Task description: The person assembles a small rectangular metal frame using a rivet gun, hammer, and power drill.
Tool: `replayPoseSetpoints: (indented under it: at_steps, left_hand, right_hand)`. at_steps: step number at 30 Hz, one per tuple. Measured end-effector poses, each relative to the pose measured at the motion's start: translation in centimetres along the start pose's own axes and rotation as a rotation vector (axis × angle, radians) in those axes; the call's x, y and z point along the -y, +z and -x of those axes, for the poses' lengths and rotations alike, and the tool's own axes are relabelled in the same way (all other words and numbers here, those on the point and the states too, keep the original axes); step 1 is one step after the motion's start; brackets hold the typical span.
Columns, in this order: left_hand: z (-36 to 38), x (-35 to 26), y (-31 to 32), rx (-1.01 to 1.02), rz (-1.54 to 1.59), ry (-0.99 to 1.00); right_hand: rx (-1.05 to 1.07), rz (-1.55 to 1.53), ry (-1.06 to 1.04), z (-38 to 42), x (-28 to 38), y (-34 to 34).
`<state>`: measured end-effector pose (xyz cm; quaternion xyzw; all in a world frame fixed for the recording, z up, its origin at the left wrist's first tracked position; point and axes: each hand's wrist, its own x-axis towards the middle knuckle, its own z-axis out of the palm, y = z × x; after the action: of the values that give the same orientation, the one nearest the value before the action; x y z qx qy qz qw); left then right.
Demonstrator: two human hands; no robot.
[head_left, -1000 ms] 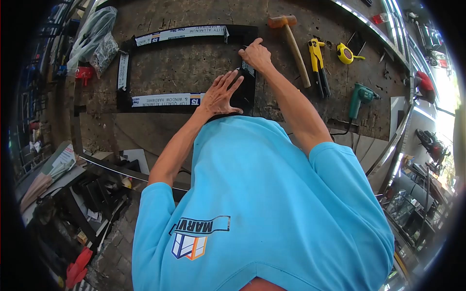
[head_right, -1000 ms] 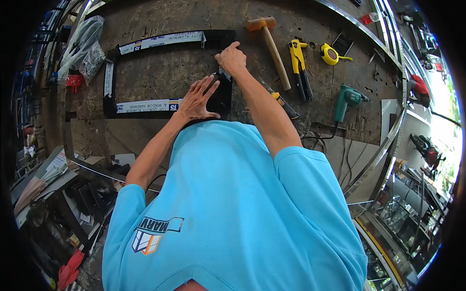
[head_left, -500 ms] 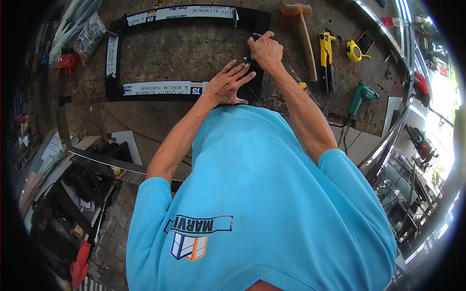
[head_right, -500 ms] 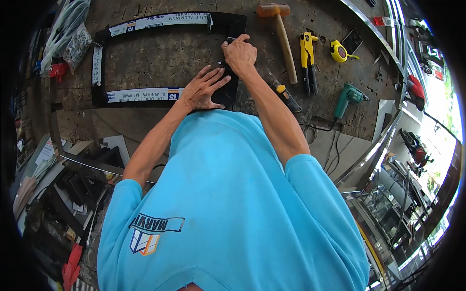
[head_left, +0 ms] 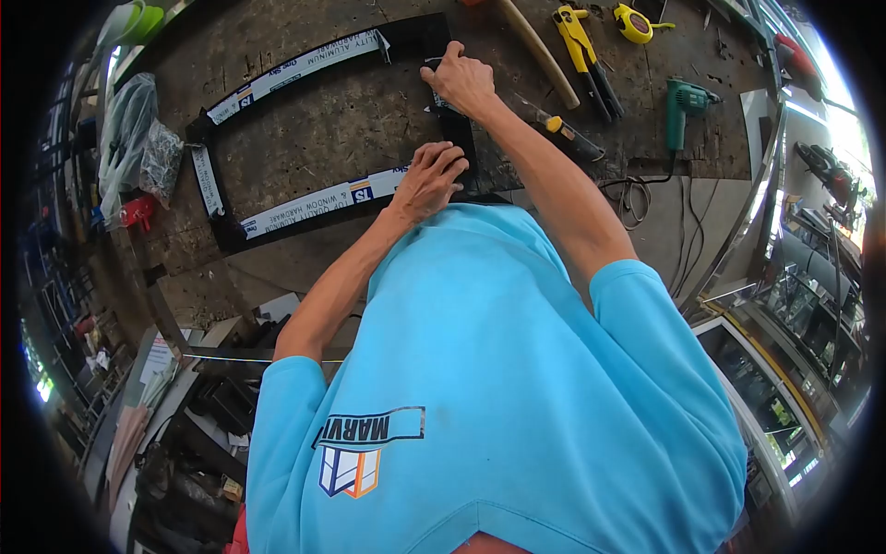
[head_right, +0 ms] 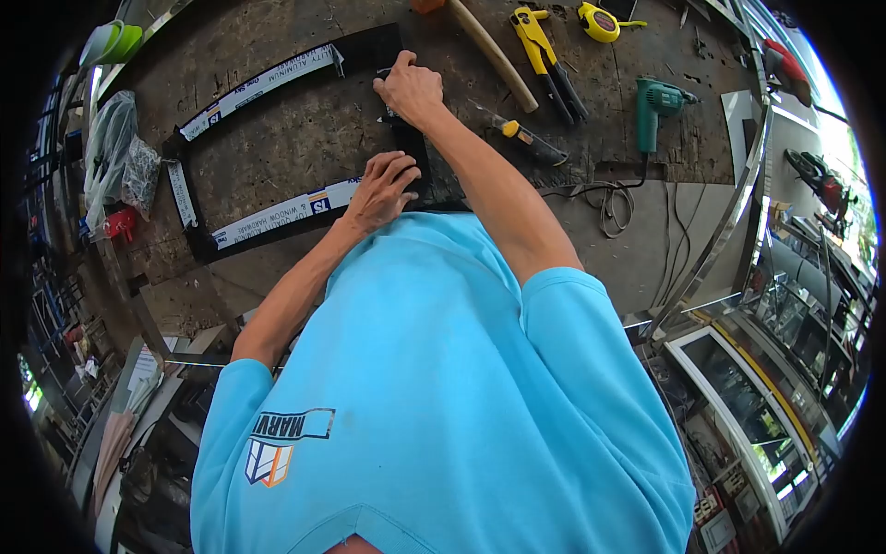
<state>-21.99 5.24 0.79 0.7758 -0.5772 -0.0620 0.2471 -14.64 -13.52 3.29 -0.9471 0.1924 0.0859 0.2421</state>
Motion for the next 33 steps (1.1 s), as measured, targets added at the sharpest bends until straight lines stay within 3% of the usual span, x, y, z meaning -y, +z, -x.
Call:
replayPoseSetpoints:
  at_steps: [4, 6, 7, 8, 10, 14, 16, 19, 24, 26, 29, 33]
  left_hand:
    - [-0.9, -0.6, -0.5, 0.084, 0.06, -0.164]
    - [-0.5, -0.2, 0.4, 0.033, 0.128, -0.212]
    - [-0.6, -0.1, 0.4, 0.03, 0.129, -0.222]
    - [-0.5, -0.2, 0.2, 0.003, 0.115, -0.219]
    - [-0.4, -0.2, -0.3, -0.024, 0.097, -0.233]
    - [-1.3, 0.8, -1.3, 0.064, -0.043, -0.159]
    - [-1.3, 1.7, -1.4, 0.089, -0.057, -0.134]
    - [-1.1, 2.1, -1.4, 0.145, -0.118, -0.118]
    - [-1.2, 2.2, -1.3, 0.136, -0.126, -0.138]
    - [-0.9, 2.0, -1.2, 0.147, -0.127, -0.145]
    - [-1.0, 2.3, -0.9, 0.091, -0.057, -0.146]
    - [-1.0, 2.3, -1.1, 0.062, -0.041, -0.146]
  right_hand:
    - [0.112, -0.063, 0.056, 0.2, -0.8, -1.4]
    - [0.102, -0.173, 0.014, 2.7, -2.7, -3.8]
    - [-0.009, -0.105, -0.066, 4.4, -4.9, -4.4]
    - [-0.114, -0.04, -0.148, 6.4, -7.4, -4.6]
    - [-0.073, 0.138, -0.132, 10.3, -10.9, -4.4]
    - [0.06, 0.108, -0.187, 13.6, -14.7, -3.6]
    - [-0.183, 0.031, -0.215, 14.0, -15.0, -3.6]
    - [-0.065, 0.122, -0.246, 14.3, -16.0, -3.4]
    - [0.007, 0.055, -0.32, 14.3, -14.6, -3.0]
    - [0.282, -0.155, -0.235, 14.0, -11.5, -3.0]
    - [0.32, -0.076, -0.317, 13.6, -8.3, -1.5]
    - [0.399, 0.002, -0.276, 12.0, -6.3, -1.5]
